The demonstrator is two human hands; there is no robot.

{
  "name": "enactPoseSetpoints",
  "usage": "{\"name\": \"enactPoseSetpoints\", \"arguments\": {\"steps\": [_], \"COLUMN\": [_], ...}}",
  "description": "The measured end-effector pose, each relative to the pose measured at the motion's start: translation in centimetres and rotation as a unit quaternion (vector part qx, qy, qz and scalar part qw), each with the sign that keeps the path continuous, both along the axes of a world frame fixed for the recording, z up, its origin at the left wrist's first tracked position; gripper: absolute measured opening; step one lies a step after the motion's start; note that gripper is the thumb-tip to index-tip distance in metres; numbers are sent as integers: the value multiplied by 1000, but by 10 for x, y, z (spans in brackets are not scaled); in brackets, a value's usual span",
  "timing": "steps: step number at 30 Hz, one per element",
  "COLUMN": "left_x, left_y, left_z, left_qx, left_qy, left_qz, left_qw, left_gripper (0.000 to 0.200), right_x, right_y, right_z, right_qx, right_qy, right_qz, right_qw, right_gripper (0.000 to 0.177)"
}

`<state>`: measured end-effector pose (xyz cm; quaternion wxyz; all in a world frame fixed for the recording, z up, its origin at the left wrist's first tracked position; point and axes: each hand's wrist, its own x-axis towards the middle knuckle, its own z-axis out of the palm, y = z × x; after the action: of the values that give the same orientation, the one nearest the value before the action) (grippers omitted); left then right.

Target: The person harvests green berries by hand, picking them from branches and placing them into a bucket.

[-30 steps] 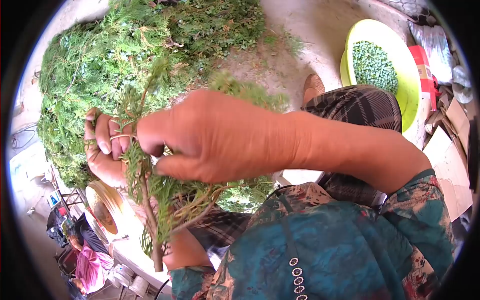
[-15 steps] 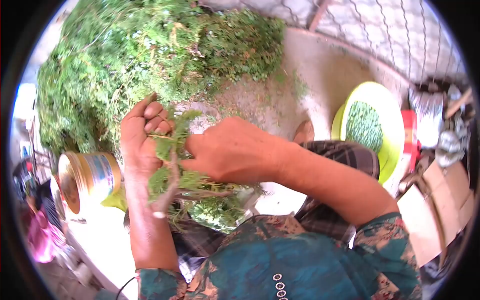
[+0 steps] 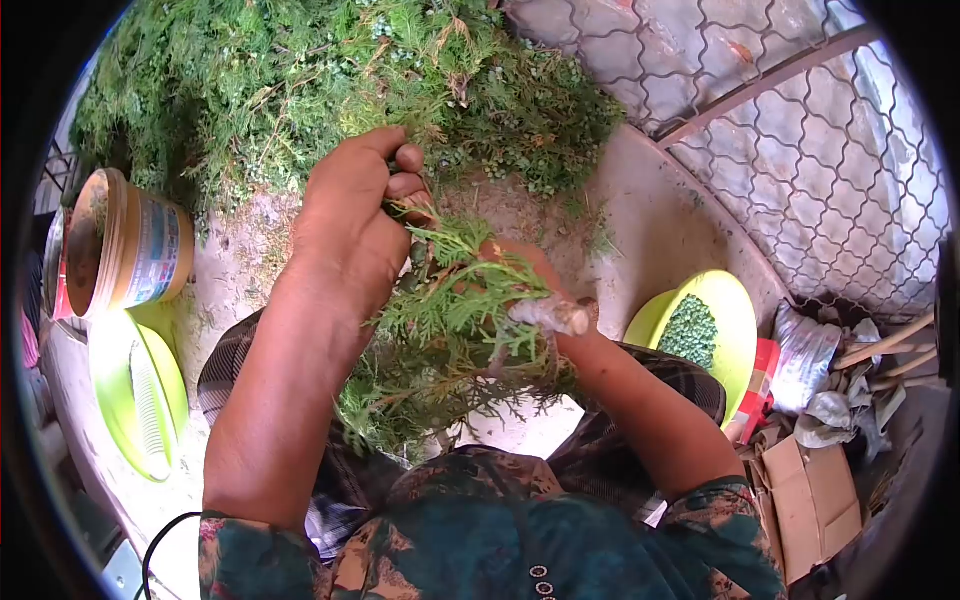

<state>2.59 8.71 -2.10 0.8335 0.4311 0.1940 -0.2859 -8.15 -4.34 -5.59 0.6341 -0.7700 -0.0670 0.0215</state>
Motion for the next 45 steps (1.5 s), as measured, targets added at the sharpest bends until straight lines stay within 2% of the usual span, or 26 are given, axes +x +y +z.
{"name": "enactPoseSetpoints", "arguments": {"steps": [1, 3, 4, 6, 8, 10, 11, 12, 14, 16, 18, 20, 22, 25, 26, 27, 28, 29, 30, 32, 33, 34, 37, 40, 44, 45], "left_x": [0, -1, -1, 1, 5, 6, 5, 3, -2, -7, -9, -10, -12, -12, -12, -10, -9, -8, -7, -6, -2, -2, -6, -22, -27, -26], "left_y": [-1, -2, -1, -2, 1, -1, -3, -5, -14, -22, -27, -29, -30, -33, -35, -35, -33, -32, -29, -18, -10, -6, -3, -11, -19, -19], "left_z": [1, 2, 2, 4, 0, 4, 9, 13, 15, 11, 10, 4, 5, 5, 8, 14, 25, 34, 37, 40, 34, 32, 27, 21, 13, 15], "left_qx": [-1, -11, -12, -18, -31, -46, -29, -12, 0, 3, 17, 19, 18, 18, 20, 20, 60, 99, 97, 185, 240, 239, 248, 288, 238, 238], "left_qy": [2, 7, 7, 41, 21, -1, -35, -69, -102, -111, -115, -138, -141, -163, -180, -184, -222, -260, -265, -307, -327, -329, -408, -417, -420, -421], "left_qz": [2, 24, 26, 36, 31, 23, -15, -53, -87, -109, -122, -100, -112, -143, -162, -166, -145, -122, -125, -71, -70, -73, -214, -247, -222, -224], "left_qw": [1000, 1000, 1000, 998, 999, 999, 999, 996, 991, 988, 986, 985, 983, 976, 970, 969, 962, 953, 951, 931, 911, 910, 852, 826, 847, 846], "left_gripper": [4, 4, 4, 5, 6, 7, 8, 10, 13, 12, 13, 16, 16, 20, 24, 24, 28, 32, 32, 34, 26, 26, 24, 25, 26, 26], "right_x": [1, 5, 6, 8, 14, 19, 19, 18, 16, 14, 10, 1, -4, -2, -2, -1, 0, 2, 2, 3, 3, 3, 6, 5, 3, 3], "right_y": [0, 3, 3, 1, -3, -18, -24, -30, -39, -35, -32, -30, -27, -22, -25, -27, -29, -32, -35, -40, -41, -43, -47, -47, -46, -44], "right_z": [6, 25, 24, 22, 29, 32, 49, 60, 72, 56, 40, 38, 35, 29, 28, 28, 28, 31, 36, 41, 42, 43, 42, 47, 48, 47], "right_qx": [-1, -144, -145, -23, -42, -55, 12, 13, 80, 40, -155, -201, -352, -385, -385, -331, -276, -277, -231, -185, -148, -111, -53, -30, -42, -13], "right_qy": [2, 57, 56, 32, 37, 44, 129, 124, 222, 212, 89, 97, 99, 80, 79, 67, 53, 49, 72, 94, 85, 78, 91, 102, 100, 94], "right_qz": [2, -64, -63, -59, -66, -132, -177, -183, -111, -91, -8, -37, -58, -26, -31, -58, -85, -91, -90, -92, -105, -117, -115, -111, -97, -108], "right_qw": [1000, 986, 986, 997, 996, 989, 976, 975, 965, 972, 984, 974, 929, 919, 919, 940, 956, 955, 966, 974, 980, 984, 988, 988, 989, 990], "right_gripper": [26, 24, 24, 24, 23, 18, 19, 19, 22, 28, 35, 36, 33, 29, 29, 27, 24, 24, 23, 21, 20, 19, 18, 18, 18, 19]}}
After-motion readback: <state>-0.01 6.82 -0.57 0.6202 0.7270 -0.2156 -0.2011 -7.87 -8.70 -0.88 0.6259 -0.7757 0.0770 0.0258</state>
